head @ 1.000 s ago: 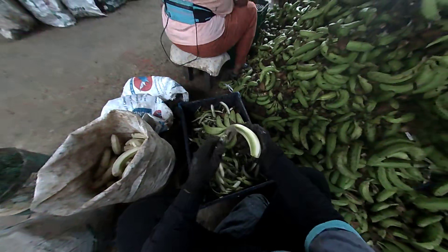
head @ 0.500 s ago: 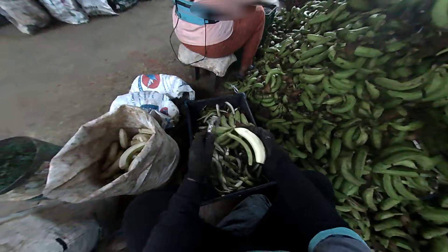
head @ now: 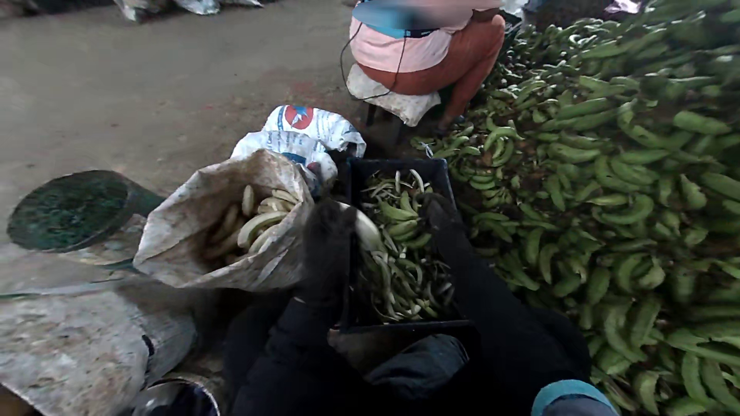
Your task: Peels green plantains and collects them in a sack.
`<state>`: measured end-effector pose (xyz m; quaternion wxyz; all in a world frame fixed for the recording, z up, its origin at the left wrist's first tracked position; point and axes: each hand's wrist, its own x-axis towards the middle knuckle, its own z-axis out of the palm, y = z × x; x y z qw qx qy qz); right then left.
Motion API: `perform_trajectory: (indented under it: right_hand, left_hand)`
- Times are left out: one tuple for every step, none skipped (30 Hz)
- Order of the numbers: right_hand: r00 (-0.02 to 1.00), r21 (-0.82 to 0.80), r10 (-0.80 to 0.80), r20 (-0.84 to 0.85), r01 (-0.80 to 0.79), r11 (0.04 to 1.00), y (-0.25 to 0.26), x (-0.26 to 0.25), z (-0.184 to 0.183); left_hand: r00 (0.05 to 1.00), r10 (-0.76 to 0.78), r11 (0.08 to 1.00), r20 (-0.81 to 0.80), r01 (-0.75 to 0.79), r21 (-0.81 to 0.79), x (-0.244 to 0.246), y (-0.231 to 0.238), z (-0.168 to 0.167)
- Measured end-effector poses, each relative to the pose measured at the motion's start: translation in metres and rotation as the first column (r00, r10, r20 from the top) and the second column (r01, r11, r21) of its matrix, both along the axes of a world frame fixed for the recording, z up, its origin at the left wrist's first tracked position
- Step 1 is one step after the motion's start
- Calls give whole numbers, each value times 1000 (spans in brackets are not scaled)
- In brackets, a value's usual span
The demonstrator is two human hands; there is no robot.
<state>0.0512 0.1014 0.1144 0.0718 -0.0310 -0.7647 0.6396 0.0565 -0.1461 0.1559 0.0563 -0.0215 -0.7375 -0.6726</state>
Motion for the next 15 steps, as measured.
perform_trajectory:
  right_hand:
    - [1000,34,-18,8,18,999,5,-11,-4]
    - [999,122,-28,26,25,992,8,-23,-7]
    - [998,244,-33,55,19,970,10,-34,-9]
    - [995,378,-36,94,-3,926,8,-46,-11]
    - [988,510,-25,155,-59,858,5,-57,-12]
    - [974,624,-16,225,-131,771,1,-70,-14]
    - [955,712,-29,294,-198,674,-6,-83,-17]
    - [927,763,-48,372,-276,584,-13,-95,-20]
    - [894,790,-70,443,-352,503,-21,-106,-23]
    - [865,797,-79,495,-417,437,-27,-114,-27]
    - [843,803,-97,529,-460,378,-33,-122,-32]
    - [827,806,-119,550,-488,335,-38,-128,-38]
    - [813,803,-138,565,-503,320,-43,-131,-40]
    - [797,787,-148,586,-516,337,-48,-131,-35]
    - [787,760,-133,603,-516,395,-53,-127,-17]
  left_hand:
    - [990,94,990,-102,-104,-95,-8,-19,9]
    - [963,195,960,-184,-226,-167,-17,-36,20]
    - [931,287,916,-225,-335,-219,-25,-52,29]
    - [895,367,869,-254,-427,-251,-34,-65,36]
    - [867,420,832,-267,-485,-268,-42,-76,40]
    - [851,449,806,-271,-517,-288,-47,-83,42]
    - [848,456,790,-271,-525,-316,-49,-85,43]
    - [858,442,787,-262,-511,-347,-46,-81,43]
    - [884,401,799,-241,-466,-381,-41,-72,43]
    - [909,349,818,-228,-414,-398,-36,-60,41]
    - [938,267,845,-222,-339,-413,-34,-47,36]
    - [958,176,876,-227,-257,-407,-33,-33,27]
    - [960,80,901,-268,-185,-393,-32,-19,19]
    - [949,-18,913,-314,-112,-392,-29,-6,13]
    - [936,-112,912,-335,-37,-409,-27,4,10]
